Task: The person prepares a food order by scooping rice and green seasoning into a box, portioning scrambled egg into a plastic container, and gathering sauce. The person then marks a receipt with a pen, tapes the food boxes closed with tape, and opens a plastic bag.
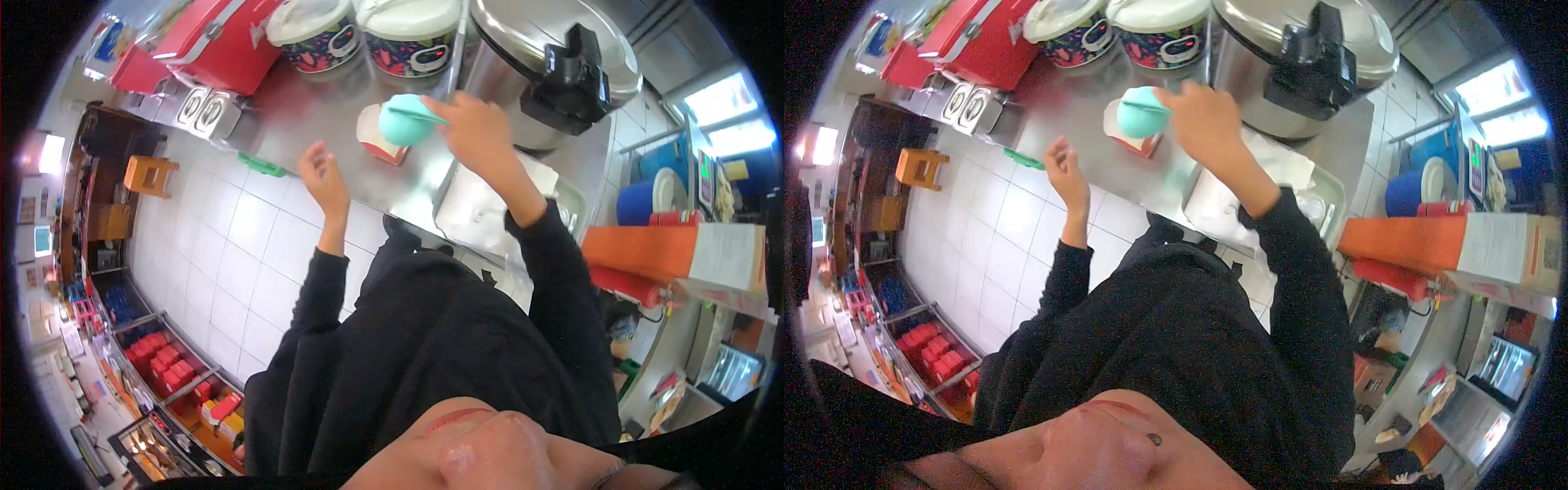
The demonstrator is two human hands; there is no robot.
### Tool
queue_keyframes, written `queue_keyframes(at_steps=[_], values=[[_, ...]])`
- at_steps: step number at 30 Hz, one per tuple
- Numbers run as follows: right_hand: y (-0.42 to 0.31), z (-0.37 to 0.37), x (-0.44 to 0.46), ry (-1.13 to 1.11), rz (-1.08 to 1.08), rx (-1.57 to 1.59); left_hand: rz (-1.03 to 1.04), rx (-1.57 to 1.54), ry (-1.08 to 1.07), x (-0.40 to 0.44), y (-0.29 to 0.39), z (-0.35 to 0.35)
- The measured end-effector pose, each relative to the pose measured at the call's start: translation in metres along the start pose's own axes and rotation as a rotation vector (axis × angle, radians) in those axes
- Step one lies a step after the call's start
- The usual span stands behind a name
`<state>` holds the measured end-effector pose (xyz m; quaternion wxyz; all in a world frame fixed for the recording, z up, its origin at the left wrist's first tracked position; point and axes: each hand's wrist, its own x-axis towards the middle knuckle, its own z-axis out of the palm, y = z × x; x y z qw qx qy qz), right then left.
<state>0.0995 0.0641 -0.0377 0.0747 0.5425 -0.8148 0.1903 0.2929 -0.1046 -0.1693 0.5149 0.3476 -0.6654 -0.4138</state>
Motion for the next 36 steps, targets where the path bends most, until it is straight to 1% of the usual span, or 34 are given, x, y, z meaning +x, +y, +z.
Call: queue_keyframes(at_steps=[1, 3, 6, 9, 10, 12, 13, 14, 16, 19, 22, 23, 24, 26, 27, 28, 29, 30, 32, 33, 34, 36], values=[[-0.009, 0.008, 0.025, -0.012, -0.085, -0.097, -0.027, 0.026, 0.017, -0.011, -0.007, -0.007], [-0.035, 0.032, 0.072, -0.286, -0.126, -0.274, -0.101, 0.025, 0.021, -0.029, -0.012, -0.016], [-0.042, 0.139, 0.099, -0.426, -0.158, -0.429, -0.153, 0.016, 0.034, -0.047, -0.022, -0.025], [-0.033, 0.163, 0.094, -0.425, -0.232, -0.440, -0.182, 0.018, 0.051, -0.052, -0.034, -0.041], [-0.032, 0.147, 0.096, -0.430, -0.196, -0.399, -0.196, 0.018, 0.061, -0.051, -0.037, -0.044], [-0.035, 0.083, 0.090, -0.461, -0.112, -0.304, -0.239, 0.022, 0.006, -0.046, -0.044, -0.056], [-0.025, 0.062, 0.085, -0.435, -0.057, -0.217, -0.259, 0.019, -0.022, -0.043, -0.048, -0.057], [-0.013, 0.044, 0.079, -0.402, -0.001, -0.130, -0.274, 0.051, -0.131, -0.040, -0.050, -0.054], [0.004, 0.011, 0.052, -0.202, 0.128, -0.024, -0.292, 0.107, -0.354, -0.030, -0.055, -0.041], [0.034, -0.006, -0.002, -0.138, 0.312, 0.188, -0.069, 0.179, -0.491, -0.037, -0.079, 0.010], [0.080, 0.024, -0.079, -0.176, 0.708, 0.404, 0.065, 0.196, -0.362, -0.048, -0.101, 0.065], [0.090, 0.040, -0.109, -0.074, 0.760, 0.398, 0.088, 0.187, -0.334, -0.046, -0.103, 0.077], [0.097, 0.059, -0.138, 0.027, 0.807, 0.392, 0.021, 0.113, -0.323, -0.043, -0.109, 0.088], [0.112, 0.096, -0.183, -0.015, 0.995, 0.376, -0.113, -0.018, -0.287, -0.037, -0.122, 0.101], [0.122, 0.124, -0.206, -0.024, 0.991, 0.263, -0.095, 0.096, -0.247, -0.036, -0.118, 0.100], [0.133, 0.154, -0.226, -0.036, 0.978, 0.153, -0.143, 0.088, -0.251, -0.034, -0.111, 0.095], [0.139, 0.168, -0.234, -0.049, 0.957, 0.041, -0.194, 0.080, -0.248, -0.033, -0.100, 0.087], [0.127, 0.157, -0.224, 0.134, 0.887, -0.096, -0.246, 0.072, -0.240, -0.034, -0.091, 0.078], [0.071, 0.107, -0.172, 0.501, 0.731, -0.348, -0.175, 0.063, -0.180, -0.037, -0.083, 0.053], [0.064, 0.102, -0.153, 0.567, 0.646, -0.261, -0.139, 0.064, -0.156, -0.039, -0.079, 0.038], [0.062, 0.108, -0.131, 0.628, 0.566, -0.172, -0.154, 0.094, -0.133, -0.044, -0.075, 0.023], [0.060, 0.170, -0.060, 0.414, 0.442, 0.441, -0.184, 0.162, -0.074, -0.052, -0.068, -0.016]])
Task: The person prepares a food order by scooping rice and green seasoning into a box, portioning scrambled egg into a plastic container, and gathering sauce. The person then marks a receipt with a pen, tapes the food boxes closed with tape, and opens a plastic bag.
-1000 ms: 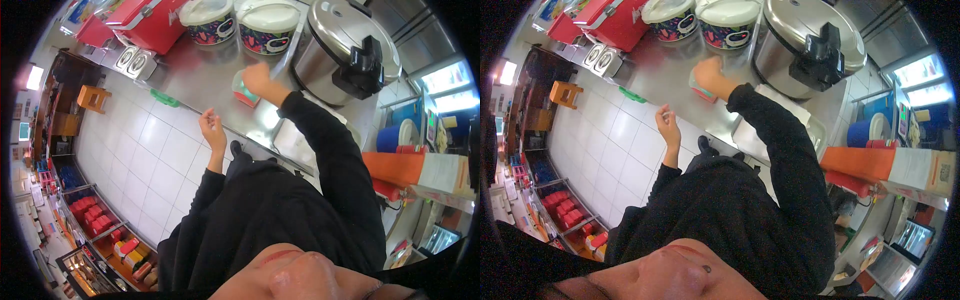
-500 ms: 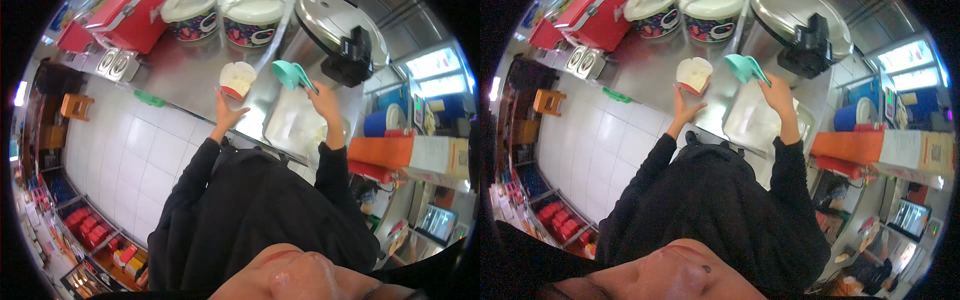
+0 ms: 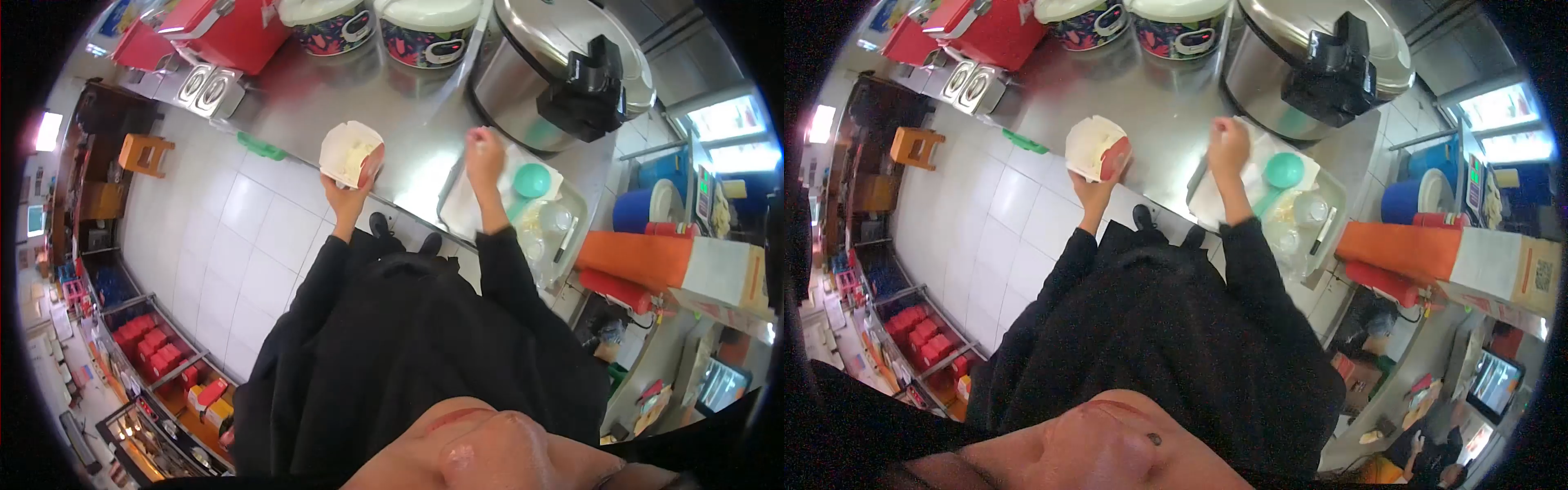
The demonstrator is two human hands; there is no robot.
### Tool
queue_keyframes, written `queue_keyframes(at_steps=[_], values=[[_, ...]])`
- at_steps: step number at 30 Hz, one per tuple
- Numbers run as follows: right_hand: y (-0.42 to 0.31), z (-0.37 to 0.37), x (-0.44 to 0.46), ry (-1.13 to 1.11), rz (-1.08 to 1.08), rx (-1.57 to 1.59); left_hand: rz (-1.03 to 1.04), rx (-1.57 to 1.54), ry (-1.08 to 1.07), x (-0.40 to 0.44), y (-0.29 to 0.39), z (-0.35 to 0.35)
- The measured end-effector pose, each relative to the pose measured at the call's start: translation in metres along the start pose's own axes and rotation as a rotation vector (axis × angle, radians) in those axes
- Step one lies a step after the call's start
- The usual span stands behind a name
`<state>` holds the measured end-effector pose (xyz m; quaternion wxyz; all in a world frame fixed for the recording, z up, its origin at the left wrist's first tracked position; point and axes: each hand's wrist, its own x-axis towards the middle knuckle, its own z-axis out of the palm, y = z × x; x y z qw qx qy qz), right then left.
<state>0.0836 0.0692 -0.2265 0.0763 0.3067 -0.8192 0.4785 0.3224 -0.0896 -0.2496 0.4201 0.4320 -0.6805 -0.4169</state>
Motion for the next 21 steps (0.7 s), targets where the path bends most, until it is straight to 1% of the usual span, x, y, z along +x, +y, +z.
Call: queue_keyframes(at_steps=[2, 4, 5, 8, 10, 12, 14, 16, 17, 18, 19, 20, 21], values=[[0.006, 0.067, 0.019, -0.197, 0.083, -0.068, 0.036, -0.034, 0.014, -0.006, -0.024, -0.023], [0.033, 0.120, 0.023, -0.140, -0.037, -0.223, 0.037, -0.068, 0.041, -0.011, -0.032, -0.046], [0.041, 0.139, 0.025, -0.109, -0.100, -0.299, 0.004, -0.169, 0.072, -0.014, -0.023, -0.057], [0.046, 0.154, 0.025, -0.238, -0.121, -0.351, 0.012, -0.048, 0.178, -0.018, -0.027, -0.100], [0.050, 0.157, 0.021, -0.154, -0.145, -0.312, -0.025, -0.064, 0.233, -0.019, -0.037, -0.129], [0.059, 0.157, 0.016, -0.179, -0.188, -0.389, -0.101, -0.094, 0.270, -0.020, -0.047, -0.161], [0.014, 0.160, 0.019, -0.141, 0.071, -0.231, -0.094, -0.077, 0.300, -0.009, -0.068, -0.192], [-0.063, 0.175, 0.020, -0.179, 0.125, -0.060, -0.115, -0.055, 0.297, 0.008, -0.079, -0.218], [-0.107, 0.191, 0.016, -0.232, 0.109, 0.130, -0.124, -0.030, 0.294, 0.018, -0.082, -0.230], [-0.169, 0.200, 0.007, -0.309, 0.057, 0.336, -0.134, -0.004, 0.292, 0.029, -0.086, -0.241], [-0.230, 0.207, -0.008, -0.411, -0.027, 0.457, -0.118, 0.025, 0.282, 0.042, -0.093, -0.249], [-0.267, 0.224, -0.025, -0.541, -0.149, 0.528, -0.100, 0.053, 0.266, 0.055, -0.099, -0.257], [-0.313, 0.234, -0.041, -0.625, -0.285, 0.544, -0.087, 0.056, 0.260, 0.069, -0.101, -0.263]])
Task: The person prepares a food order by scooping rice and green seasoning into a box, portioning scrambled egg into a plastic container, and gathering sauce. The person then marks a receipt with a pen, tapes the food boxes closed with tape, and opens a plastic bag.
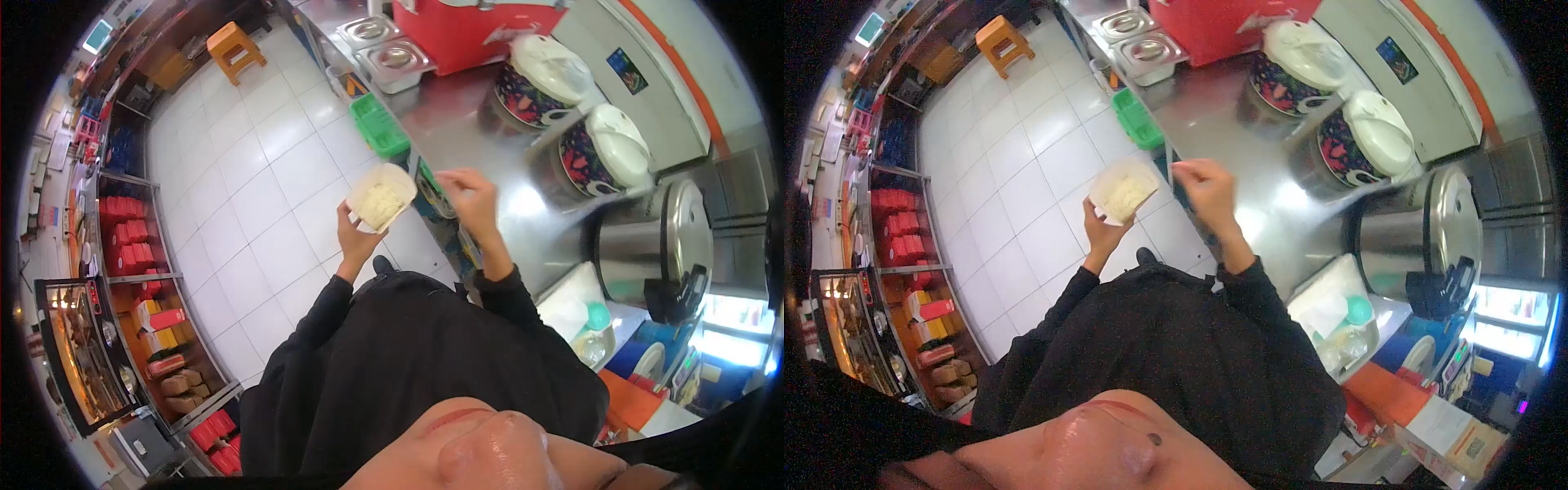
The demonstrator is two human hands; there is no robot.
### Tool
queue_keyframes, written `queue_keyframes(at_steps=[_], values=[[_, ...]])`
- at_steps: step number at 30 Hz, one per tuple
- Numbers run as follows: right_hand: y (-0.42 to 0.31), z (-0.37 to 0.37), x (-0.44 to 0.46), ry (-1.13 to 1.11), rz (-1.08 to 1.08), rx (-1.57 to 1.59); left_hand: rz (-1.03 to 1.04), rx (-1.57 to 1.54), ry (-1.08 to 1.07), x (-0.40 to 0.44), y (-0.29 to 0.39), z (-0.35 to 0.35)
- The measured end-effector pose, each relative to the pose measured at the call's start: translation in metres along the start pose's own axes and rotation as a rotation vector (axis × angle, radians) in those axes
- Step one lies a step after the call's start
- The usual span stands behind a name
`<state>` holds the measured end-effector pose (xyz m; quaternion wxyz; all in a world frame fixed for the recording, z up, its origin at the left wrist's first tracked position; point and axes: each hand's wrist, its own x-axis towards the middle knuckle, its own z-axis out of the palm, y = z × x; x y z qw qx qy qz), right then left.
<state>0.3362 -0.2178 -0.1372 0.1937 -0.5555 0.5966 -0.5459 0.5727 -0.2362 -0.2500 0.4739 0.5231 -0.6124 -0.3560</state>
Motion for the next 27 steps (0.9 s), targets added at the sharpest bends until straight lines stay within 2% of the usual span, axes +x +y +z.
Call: queue_keyframes(at_steps=[1, 4, 10, 13, 16, 19, 22, 25, 27], values=[[-0.025, 0.030, 0.010, -0.111, -0.109, -0.005, 0.013, 0.002, -0.006, 0.015, -0.001, -0.003], [-0.031, 0.092, 0.037, -0.281, -0.494, -0.400, 0.067, 0.009, 0.000, 0.058, 0.012, -0.011], [-0.045, 0.135, 0.111, -0.452, -0.387, -0.486, 0.097, 0.089, 0.091, 0.119, -0.015, -0.035], [-0.037, 0.157, 0.152, -0.498, -0.426, -0.383, 0.100, 0.123, 0.126, 0.157, -0.028, -0.041], [-0.020, 0.184, 0.198, -0.636, -0.320, -0.320, 0.094, 0.122, 0.138, 0.207, -0.038, -0.046], [0.004, 0.218, 0.249, -0.526, -0.524, -0.236, 0.080, 0.069, 0.125, 0.267, -0.047, -0.047], [0.004, 0.241, 0.314, -0.598, -0.388, -0.118, 0.067, 0.055, 0.137, 0.338, -0.055, -0.046], [0.017, 0.262, 0.388, -0.388, -0.077, 0.024, 0.056, 0.089, 0.154, 0.392, -0.056, -0.057], [0.065, 0.277, 0.441, -0.201, -0.060, -0.259, 0.076, 0.063, 0.191, 0.420, -0.064, -0.068]])
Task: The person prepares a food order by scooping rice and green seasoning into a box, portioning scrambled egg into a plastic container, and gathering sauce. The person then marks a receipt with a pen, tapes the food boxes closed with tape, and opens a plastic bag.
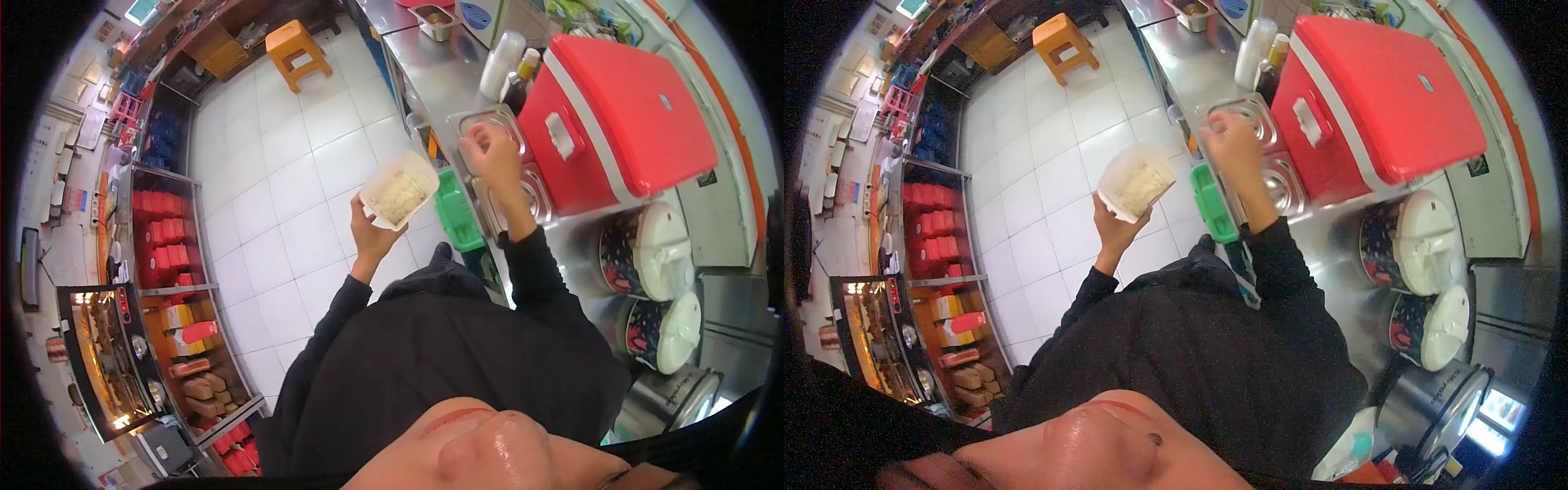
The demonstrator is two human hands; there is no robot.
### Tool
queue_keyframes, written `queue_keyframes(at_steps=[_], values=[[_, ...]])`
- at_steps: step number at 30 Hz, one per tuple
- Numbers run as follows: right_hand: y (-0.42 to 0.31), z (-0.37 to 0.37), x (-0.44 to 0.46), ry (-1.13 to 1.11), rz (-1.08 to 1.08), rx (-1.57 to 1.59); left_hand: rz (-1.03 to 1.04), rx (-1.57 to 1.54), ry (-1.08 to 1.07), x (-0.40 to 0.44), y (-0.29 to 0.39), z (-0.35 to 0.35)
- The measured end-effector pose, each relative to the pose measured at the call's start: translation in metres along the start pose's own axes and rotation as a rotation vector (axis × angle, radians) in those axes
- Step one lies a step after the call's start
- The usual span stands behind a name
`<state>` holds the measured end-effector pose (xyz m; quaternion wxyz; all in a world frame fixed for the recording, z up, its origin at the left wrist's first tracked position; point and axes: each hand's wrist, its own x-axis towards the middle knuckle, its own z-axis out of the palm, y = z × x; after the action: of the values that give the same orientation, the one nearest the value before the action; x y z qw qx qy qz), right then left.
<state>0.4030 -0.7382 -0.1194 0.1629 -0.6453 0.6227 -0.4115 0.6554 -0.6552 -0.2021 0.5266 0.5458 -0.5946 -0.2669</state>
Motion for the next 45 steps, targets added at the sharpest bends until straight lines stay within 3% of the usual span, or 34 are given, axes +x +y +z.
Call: queue_keyframes(at_steps=[2, 5, 8, 12, 16, 18, 21, 24, 25, 29, 32, 33, 36, 38, 41, 44, 45], values=[[0.050, 0.024, 0.036, -0.059, 0.300, -0.455, 0.013, 0.014, 0.066, 0.021, -0.003, -0.008], [0.119, 0.065, 0.050, 0.095, 0.345, -0.636, -0.048, 0.035, 0.129, 0.040, -0.027, -0.017], [0.122, 0.075, 0.062, 0.056, 0.602, -0.513, -0.109, 0.032, 0.145, 0.062, -0.050, -0.022], [0.113, 0.070, 0.065, 0.176, 0.691, -0.384, -0.208, -0.082, 0.025, 0.105, -0.094, -0.018], [0.080, 0.010, 0.079, 0.257, 0.603, -0.094, -0.085, -0.045, -0.151, 0.185, -0.117, -0.019], [0.041, -0.020, 0.083, 0.341, 0.725, 0.520, 0.027, -0.041, -0.181, 0.229, -0.122, -0.017], [0.013, -0.030, 0.084, 0.467, 0.772, 0.528, 0.081, -0.066, -0.281, 0.290, -0.148, -0.012], [0.031, -0.013, 0.063, 0.326, 0.760, 0.021, 0.067, -0.067, -0.361, 0.337, -0.165, -0.004], [0.030, -0.006, 0.056, 0.311, 0.787, -0.002, 0.085, -0.086, -0.401, 0.351, -0.159, -0.002], [0.004, 0.017, 0.026, 0.277, 1.017, -0.461, 0.224, 0.004, -0.453, 0.384, -0.154, 0.008], [0.022, 0.027, -0.022, 0.227, 1.094, -0.602, 0.222, -0.140, -0.450, 0.386, -0.151, 0.018], [0.019, 0.027, -0.026, 0.214, 1.208, -0.553, 0.223, -0.138, -0.461, 0.385, -0.151, 0.020], [0.018, 0.033, -0.024, 0.249, 1.228, -0.512, 0.211, -0.116, -0.477, 0.373, -0.152, 0.020], [0.032, 0.054, -0.005, 0.371, 0.903, -0.534, 0.200, -0.090, -0.495, 0.363, -0.158, 0.021], [0.064, 0.092, 0.045, 0.346, 0.937, -0.682, 0.018, -0.303, -0.533, 0.346, -0.157, 0.028], [0.076, 0.111, 0.065, 0.358, 0.984, -0.671, 0.091, -0.210, -0.517, 0.337, -0.151, 0.027], [0.079, 0.112, 0.062, 0.390, 0.913, -0.703, 0.124, -0.159, -0.524, 0.336, -0.149, 0.026]])
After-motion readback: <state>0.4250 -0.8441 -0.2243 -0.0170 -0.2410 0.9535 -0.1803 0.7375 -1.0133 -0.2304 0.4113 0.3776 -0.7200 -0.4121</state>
